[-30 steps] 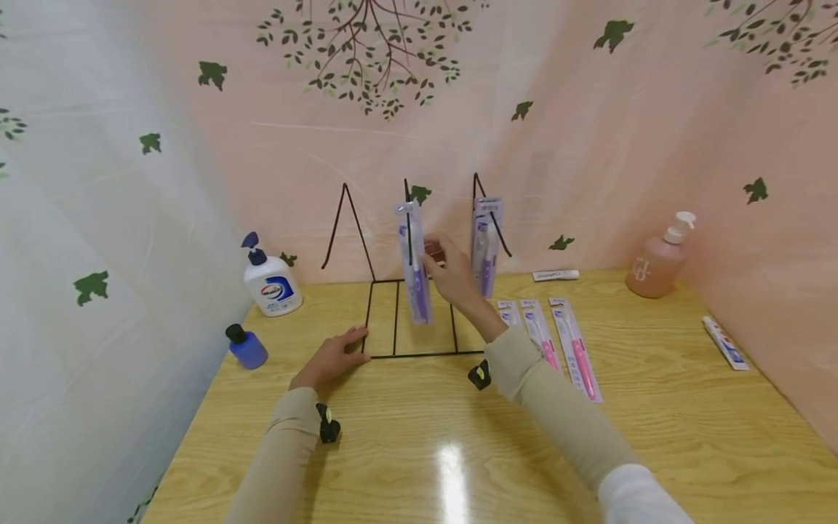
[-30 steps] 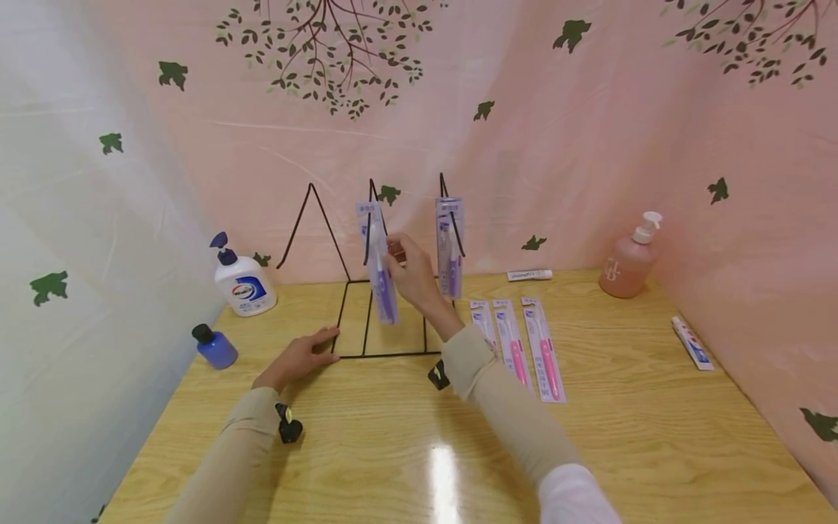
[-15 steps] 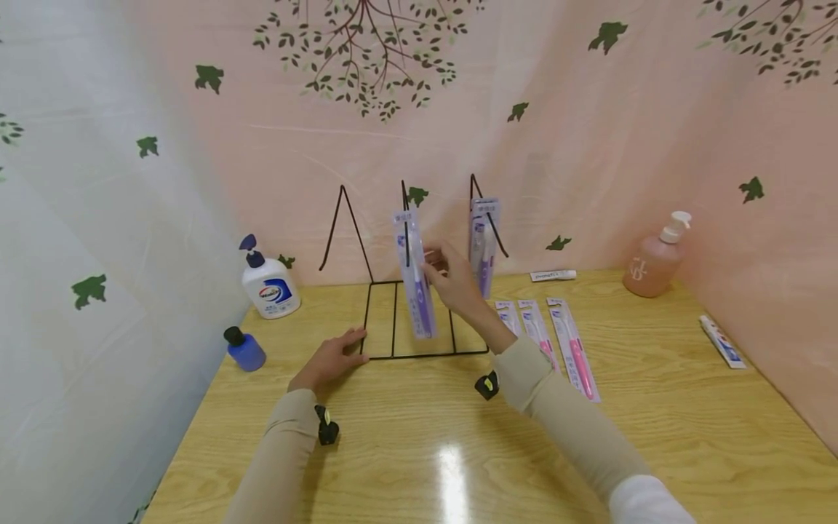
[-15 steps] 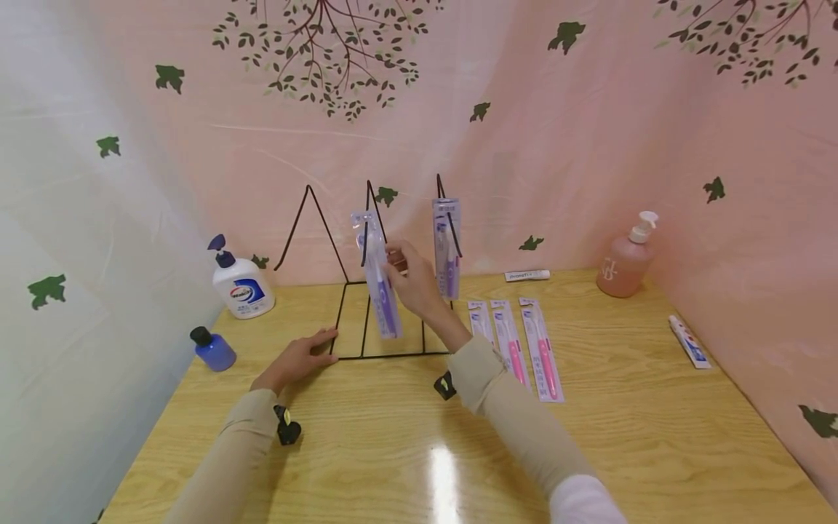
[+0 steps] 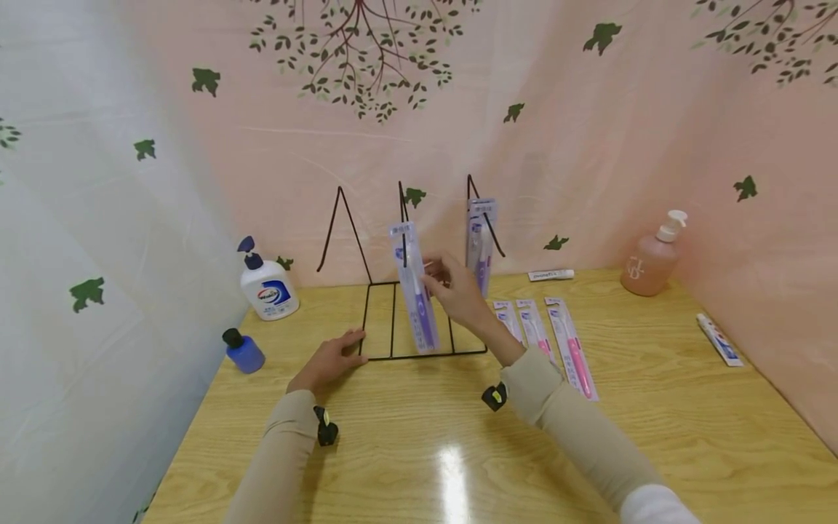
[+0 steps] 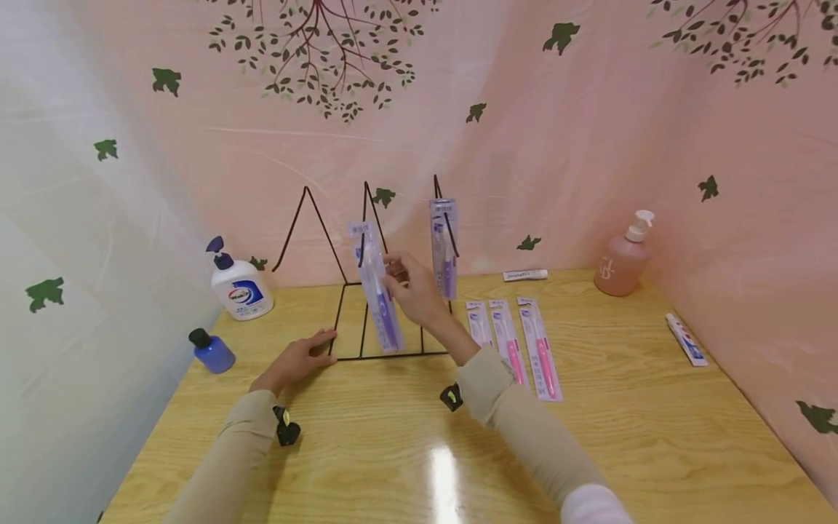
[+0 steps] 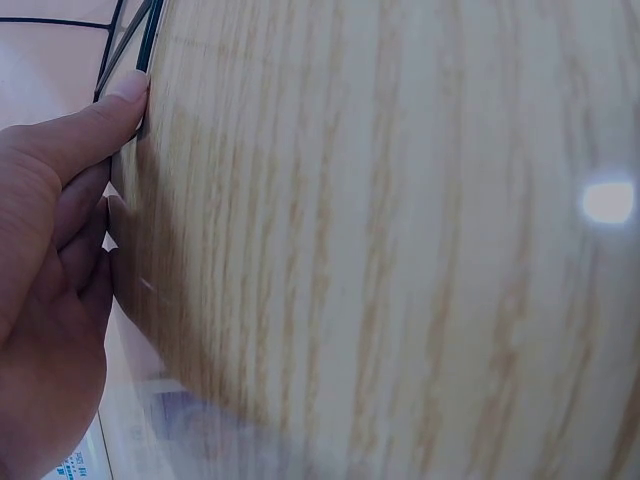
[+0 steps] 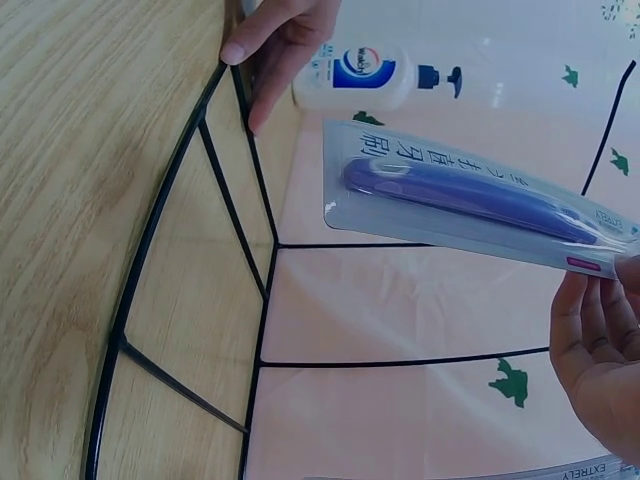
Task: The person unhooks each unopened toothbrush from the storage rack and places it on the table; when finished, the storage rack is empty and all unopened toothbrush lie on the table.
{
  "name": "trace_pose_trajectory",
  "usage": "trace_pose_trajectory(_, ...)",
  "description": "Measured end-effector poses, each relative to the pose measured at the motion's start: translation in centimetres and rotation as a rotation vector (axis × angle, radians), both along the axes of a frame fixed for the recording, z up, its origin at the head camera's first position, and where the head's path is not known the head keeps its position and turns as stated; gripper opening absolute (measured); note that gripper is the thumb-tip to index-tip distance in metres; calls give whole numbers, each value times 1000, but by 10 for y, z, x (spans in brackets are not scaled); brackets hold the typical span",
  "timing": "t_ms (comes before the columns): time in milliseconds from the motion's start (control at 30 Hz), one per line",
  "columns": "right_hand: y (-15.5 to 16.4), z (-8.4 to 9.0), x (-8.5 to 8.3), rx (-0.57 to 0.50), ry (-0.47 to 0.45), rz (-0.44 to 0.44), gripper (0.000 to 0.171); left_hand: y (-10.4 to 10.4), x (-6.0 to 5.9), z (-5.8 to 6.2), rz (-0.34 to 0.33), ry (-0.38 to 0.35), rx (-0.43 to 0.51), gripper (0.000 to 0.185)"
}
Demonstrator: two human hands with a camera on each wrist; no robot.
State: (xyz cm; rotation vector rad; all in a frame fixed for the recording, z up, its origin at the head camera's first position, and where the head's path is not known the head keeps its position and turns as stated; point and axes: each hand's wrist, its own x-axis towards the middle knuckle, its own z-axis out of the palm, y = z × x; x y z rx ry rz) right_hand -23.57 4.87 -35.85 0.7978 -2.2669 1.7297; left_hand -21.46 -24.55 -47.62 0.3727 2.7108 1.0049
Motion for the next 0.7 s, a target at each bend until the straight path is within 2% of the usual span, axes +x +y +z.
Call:
trace_pose_trajectory(233, 4, 0, 10, -2, 18, 31, 27, -1, 1, -1, -9, 0, -9, 65)
trace_pose_trajectory(700, 10, 0, 24, -8, -22, 70, 27, -1, 0, -1, 4, -2, -10, 65)
